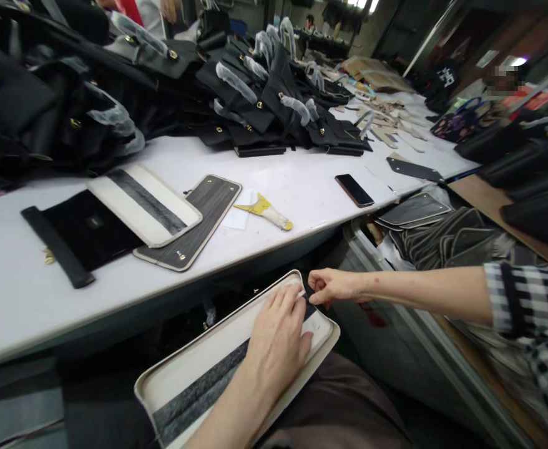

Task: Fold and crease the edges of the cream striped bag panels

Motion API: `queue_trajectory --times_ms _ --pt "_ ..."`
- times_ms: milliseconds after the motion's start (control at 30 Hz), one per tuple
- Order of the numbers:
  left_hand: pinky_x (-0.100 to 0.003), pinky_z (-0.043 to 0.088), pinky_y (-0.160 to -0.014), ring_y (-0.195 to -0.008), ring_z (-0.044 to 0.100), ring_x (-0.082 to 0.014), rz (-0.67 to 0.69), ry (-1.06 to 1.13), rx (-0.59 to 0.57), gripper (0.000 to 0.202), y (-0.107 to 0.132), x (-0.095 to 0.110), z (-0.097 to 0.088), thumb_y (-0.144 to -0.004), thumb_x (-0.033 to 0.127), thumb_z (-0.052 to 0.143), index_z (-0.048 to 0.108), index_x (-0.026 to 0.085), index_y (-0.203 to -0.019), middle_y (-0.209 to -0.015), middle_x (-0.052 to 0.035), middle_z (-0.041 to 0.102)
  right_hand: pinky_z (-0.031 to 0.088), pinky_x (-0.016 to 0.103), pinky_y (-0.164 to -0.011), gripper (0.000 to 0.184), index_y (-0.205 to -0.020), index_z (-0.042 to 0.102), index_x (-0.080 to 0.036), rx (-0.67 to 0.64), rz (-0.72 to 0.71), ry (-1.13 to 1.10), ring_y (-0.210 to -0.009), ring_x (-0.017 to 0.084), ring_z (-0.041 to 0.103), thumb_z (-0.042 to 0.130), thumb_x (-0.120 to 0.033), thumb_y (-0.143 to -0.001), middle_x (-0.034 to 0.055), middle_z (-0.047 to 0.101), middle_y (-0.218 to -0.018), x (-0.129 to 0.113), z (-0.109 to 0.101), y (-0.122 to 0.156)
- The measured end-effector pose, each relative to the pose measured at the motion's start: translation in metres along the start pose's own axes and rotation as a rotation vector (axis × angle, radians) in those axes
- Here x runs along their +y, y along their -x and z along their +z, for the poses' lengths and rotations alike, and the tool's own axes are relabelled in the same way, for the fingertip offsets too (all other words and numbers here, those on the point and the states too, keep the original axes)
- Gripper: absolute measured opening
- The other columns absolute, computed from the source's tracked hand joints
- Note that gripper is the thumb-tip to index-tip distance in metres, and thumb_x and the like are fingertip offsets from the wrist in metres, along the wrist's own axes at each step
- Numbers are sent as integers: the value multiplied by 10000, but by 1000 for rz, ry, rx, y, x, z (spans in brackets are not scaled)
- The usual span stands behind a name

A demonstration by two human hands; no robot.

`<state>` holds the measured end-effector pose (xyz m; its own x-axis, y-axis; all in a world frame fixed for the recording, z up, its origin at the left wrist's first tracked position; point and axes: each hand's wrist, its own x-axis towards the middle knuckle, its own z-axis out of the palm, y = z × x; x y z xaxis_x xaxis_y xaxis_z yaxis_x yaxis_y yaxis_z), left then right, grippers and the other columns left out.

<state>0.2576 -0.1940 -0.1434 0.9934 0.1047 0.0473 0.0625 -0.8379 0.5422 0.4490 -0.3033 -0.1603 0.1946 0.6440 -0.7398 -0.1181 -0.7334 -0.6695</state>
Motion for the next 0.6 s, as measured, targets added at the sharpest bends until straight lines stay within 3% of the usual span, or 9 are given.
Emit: queue_trajectory --times_ms 167,333,533,600 --pt "-431 317 -1112 -1294 409 -271 -88 -63 51 343 24 11 -7 -888 223 521 569 159 -1221 -1330 -89 537 401 225 -541 338 -826 471 -183 96 -82 -4 -613 97 475 748 -304 -675 -55 495 -663 9 10 11" --pt "-441 382 -1007 -1181 474 -253 -283 -172 139 327 45 0 -11 -936 234 485 535 212 -1259 -1286 -55 561 382 244 -541 330 -815 479 -184 101 -92 -24 -610 109 475 745 -315 -670 -44 496 -673 16 10 9" --pt "-429 434 -883 -1080 504 -266 -338 -285 127 284 32 -1 -8 -948 275 483 546 259 -1225 -1185 -59 568 356 236 -544 419 -843 494 -188 74 -128 -77 -641 116 465 813 -268 -583 -48 495 -681 11 6 2" --pt "-432 438 -857 -1025 515 -269 -328 -349 111 273 27 1 -7 -943 254 481 558 242 -1205 -1127 -71 575 355 232 -557 451 -855 495 -195 49 -137 -125 -655 115 472 835 -316 -586 -47 503 -703 13 4 1"
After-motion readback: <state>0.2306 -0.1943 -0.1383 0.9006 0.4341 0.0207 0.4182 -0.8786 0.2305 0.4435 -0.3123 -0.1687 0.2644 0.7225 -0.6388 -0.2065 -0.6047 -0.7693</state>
